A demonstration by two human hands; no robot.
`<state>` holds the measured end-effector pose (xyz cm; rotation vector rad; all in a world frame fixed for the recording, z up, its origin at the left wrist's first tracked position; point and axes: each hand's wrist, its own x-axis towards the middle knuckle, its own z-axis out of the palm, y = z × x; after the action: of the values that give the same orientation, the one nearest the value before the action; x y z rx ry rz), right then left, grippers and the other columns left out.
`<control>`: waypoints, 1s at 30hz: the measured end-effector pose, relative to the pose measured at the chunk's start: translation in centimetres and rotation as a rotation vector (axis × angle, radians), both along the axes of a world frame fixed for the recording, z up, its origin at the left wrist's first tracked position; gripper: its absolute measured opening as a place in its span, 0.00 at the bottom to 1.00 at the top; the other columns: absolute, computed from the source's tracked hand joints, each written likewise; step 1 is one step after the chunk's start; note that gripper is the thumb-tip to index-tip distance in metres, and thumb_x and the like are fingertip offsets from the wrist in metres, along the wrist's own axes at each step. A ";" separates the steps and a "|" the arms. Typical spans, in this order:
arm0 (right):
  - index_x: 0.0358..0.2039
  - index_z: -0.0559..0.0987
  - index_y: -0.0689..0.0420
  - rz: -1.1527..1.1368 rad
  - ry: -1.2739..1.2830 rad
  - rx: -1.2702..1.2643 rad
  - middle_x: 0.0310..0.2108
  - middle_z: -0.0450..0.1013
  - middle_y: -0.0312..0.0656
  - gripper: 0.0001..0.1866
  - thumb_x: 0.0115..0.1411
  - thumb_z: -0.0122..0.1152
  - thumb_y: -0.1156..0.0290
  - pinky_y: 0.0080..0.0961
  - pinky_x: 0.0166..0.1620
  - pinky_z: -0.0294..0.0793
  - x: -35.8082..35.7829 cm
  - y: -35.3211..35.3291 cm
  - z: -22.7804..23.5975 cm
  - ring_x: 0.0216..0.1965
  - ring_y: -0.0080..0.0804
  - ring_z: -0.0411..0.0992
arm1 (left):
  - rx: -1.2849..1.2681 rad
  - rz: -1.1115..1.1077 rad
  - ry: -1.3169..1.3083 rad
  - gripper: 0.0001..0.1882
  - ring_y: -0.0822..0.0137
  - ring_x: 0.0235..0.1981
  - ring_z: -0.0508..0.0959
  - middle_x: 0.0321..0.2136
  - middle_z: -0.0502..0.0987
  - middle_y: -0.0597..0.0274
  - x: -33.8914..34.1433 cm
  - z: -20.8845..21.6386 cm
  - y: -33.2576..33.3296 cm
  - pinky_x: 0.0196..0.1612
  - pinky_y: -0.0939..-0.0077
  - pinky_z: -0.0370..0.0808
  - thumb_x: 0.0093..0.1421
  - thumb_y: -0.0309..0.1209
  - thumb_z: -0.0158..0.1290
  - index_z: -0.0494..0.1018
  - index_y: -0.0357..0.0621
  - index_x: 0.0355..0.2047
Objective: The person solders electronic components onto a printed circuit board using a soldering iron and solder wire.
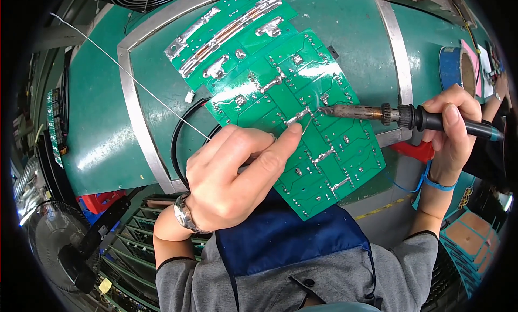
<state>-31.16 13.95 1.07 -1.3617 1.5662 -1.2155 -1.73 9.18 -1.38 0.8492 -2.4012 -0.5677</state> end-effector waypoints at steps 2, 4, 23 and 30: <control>0.26 0.77 0.66 0.000 0.003 -0.003 0.14 0.71 0.39 0.17 0.59 0.55 0.61 0.09 0.12 0.55 -0.1 -0.1 0.1 0.10 0.13 0.61 | -0.005 0.014 0.010 0.20 0.70 0.22 0.72 0.24 0.69 0.64 0.0 0.0 -0.1 0.24 0.76 0.69 0.41 0.17 0.64 0.81 0.42 0.38; 0.26 0.76 0.66 0.011 0.002 -0.011 0.13 0.70 0.40 0.18 0.60 0.54 0.61 0.09 0.12 0.54 -0.2 -0.1 0.3 0.10 0.14 0.62 | -0.032 0.043 0.029 0.20 0.70 0.21 0.72 0.23 0.69 0.65 0.7 0.6 -0.4 0.22 0.77 0.69 0.40 0.17 0.63 0.81 0.40 0.37; 0.31 0.72 0.66 -0.296 -0.152 -0.308 0.15 0.66 0.40 0.14 0.65 0.47 0.66 0.12 0.16 0.56 1.4 6.5 -0.3 0.09 0.15 0.56 | -0.061 0.352 -0.068 0.15 0.59 0.41 0.79 0.39 0.79 0.52 13.6 5.6 -26.8 0.45 0.71 0.73 0.62 0.35 0.49 0.74 0.38 0.45; 0.30 0.69 0.66 -0.534 -0.122 -0.322 0.14 0.64 0.38 0.14 0.65 0.45 0.67 0.07 0.14 0.49 1.8 8.2 -0.1 0.08 0.12 0.54 | -0.498 0.255 -0.712 0.24 0.54 0.48 0.73 0.48 0.72 0.51 11.3 -1.3 -50.8 0.50 0.55 0.70 0.56 0.33 0.54 0.66 0.47 0.53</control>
<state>-29.38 22.12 0.98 -1.0539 1.7595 -1.9028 9.56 -41.67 -2.73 1.2333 -2.7721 0.5091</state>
